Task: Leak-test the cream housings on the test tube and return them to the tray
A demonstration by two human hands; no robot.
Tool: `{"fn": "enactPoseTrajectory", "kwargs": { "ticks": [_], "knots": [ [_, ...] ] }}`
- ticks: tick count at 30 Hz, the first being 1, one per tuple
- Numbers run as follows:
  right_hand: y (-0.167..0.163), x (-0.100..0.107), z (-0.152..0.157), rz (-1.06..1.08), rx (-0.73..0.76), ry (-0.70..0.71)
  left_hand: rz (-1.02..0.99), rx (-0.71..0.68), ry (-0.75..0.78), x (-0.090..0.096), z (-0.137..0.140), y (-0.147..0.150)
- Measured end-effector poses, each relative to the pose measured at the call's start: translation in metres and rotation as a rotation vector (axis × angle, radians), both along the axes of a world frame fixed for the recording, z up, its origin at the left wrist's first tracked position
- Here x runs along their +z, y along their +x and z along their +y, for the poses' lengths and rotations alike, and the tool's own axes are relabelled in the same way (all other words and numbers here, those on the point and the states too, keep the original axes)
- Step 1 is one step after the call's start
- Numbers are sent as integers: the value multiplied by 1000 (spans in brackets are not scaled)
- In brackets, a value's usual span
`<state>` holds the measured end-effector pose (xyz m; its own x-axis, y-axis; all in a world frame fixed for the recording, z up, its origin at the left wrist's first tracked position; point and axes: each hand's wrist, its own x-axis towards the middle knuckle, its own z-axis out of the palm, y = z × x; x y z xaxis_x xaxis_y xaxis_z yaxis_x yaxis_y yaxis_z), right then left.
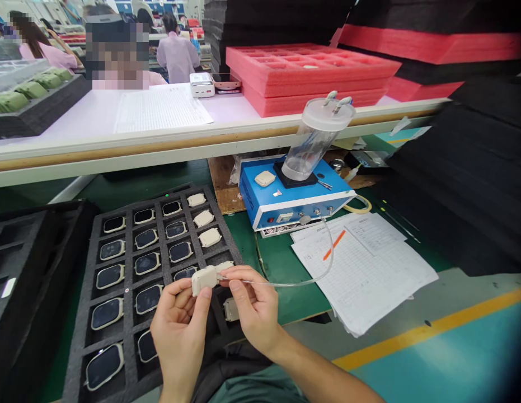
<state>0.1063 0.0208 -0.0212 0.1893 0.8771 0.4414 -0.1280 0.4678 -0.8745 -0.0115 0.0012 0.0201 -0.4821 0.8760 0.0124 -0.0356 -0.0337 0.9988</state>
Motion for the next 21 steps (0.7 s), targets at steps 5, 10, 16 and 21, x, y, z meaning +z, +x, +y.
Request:
{"fn": "enactPoseTrajectory", "kwargs": {
  "ticks": [5,10,16,21],
  "knots": [
    [1,-1,-1,14,10,-16,59,5,24,2,-5,0],
    [4,0,-7,141,-17,-104,608,-28,99,3,-43,-9],
    [3,2,-10,112,-8,-99,1240,24,16,-24,-85,-24],
    [4,5,-12,84,-9,-113,1361,-113,92,-8,-49,-41]
  ]
}}
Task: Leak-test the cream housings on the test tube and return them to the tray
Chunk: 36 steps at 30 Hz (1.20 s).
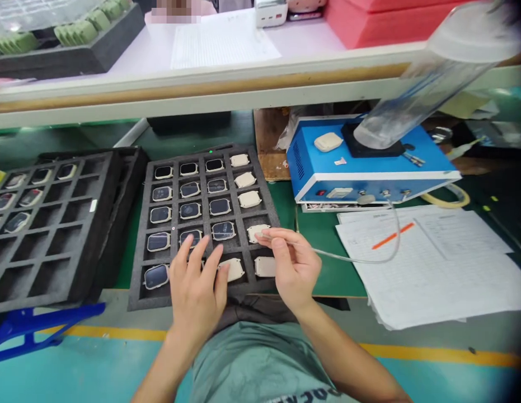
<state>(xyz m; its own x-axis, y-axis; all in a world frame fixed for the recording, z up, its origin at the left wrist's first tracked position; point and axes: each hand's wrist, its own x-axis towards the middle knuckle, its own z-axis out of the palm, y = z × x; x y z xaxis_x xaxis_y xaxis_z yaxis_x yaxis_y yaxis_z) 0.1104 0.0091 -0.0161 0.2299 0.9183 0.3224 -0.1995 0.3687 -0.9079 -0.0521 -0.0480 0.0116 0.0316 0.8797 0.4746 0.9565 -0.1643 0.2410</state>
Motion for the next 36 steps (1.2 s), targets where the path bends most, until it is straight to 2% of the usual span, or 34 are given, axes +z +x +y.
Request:
{"fn": "enactPoseTrajectory", "kwargs": {
  "ticks": [3,5,7,9,11,14,16,18,24,36],
  "knots": [
    [0,-1,0,-11,7,-18,152,-162,-188,21,43,-8],
    [0,-2,0,-20,8,-24,221,-195,-271,31,64,-10],
    [0,-3,0,-28,8,-25,175,-189,-270,35,71,-8],
    [0,-4,1,-43,10,-12,-19,-150,-213,33,67,-3],
    [1,-5,2,-62,12,16,-317,-88,-187,27,58,3],
    [2,-7,3,-90,19,55,-719,-22,-233,16,46,14],
    [3,-9,4,-114,35,66,-878,-12,-240,12,43,19],
    [3,-10,4,-132,53,76,-950,-29,-242,9,43,23],
    [3,-11,4,-146,51,104,-901,-92,-205,9,46,23],
    [5,-8,5,-188,24,101,-817,-124,-179,7,44,22]
  ]
}}
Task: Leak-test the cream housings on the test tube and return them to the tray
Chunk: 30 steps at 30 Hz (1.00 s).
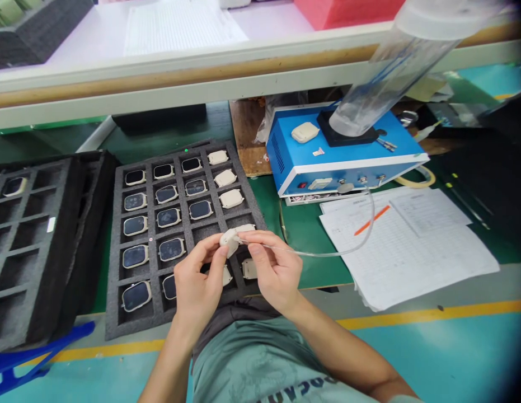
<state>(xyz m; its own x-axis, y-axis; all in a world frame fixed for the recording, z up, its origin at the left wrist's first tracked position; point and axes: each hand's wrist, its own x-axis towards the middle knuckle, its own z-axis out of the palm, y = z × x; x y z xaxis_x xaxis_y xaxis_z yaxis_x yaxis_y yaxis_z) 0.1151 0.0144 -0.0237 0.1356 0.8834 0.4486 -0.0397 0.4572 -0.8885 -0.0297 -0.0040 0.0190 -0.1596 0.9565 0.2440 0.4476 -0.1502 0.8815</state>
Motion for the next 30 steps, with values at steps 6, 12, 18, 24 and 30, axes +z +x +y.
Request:
{"fn": "enactPoseTrajectory", "kwargs": {
  "ticks": [6,12,18,24,30],
  "knots": [
    [0,0,0,-9,-6,-1,9,2,10,1,0,1],
    [0,0,0,-2,5,6,20,2,21,2,1,2],
    [-1,-1,1,11,13,18,20,2,9,2,0,2],
    [-2,1,4,4,12,21,68,13,24,2,2,0],
    [-3,8,9,4,-6,42,127,38,42,-3,4,-6]
  ]
}}
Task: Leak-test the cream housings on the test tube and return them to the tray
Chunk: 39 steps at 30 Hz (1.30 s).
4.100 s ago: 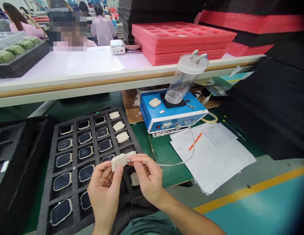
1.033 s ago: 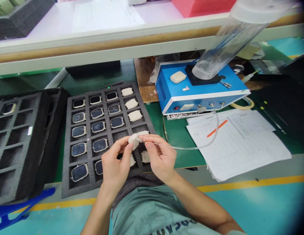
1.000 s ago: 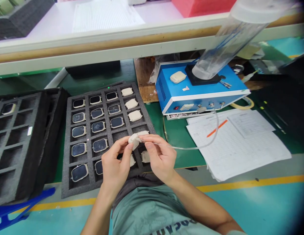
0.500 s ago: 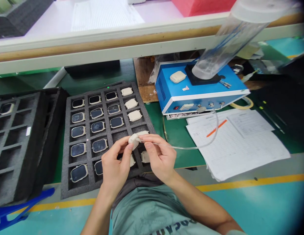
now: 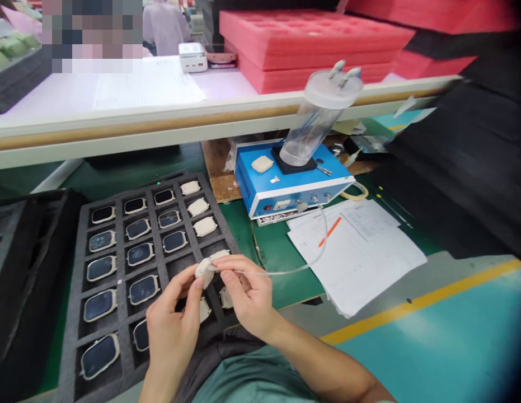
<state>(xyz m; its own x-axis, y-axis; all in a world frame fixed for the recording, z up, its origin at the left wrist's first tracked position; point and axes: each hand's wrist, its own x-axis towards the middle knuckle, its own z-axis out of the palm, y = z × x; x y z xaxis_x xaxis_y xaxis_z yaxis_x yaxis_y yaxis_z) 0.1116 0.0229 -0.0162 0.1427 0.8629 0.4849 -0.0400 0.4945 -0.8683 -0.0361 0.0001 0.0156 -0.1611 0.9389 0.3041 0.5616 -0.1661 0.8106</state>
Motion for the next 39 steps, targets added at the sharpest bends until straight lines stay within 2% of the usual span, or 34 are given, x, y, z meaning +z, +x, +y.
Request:
{"fn": "enactPoseTrajectory", "kwargs": {
  "ticks": [19,39],
  "knots": [
    [-2,2,2,-5,-24,14,7,-10,15,-2,2,-2],
    [-1,1,-2,-10,-8,0,-48,-25,5,5,0,3]
  ]
}}
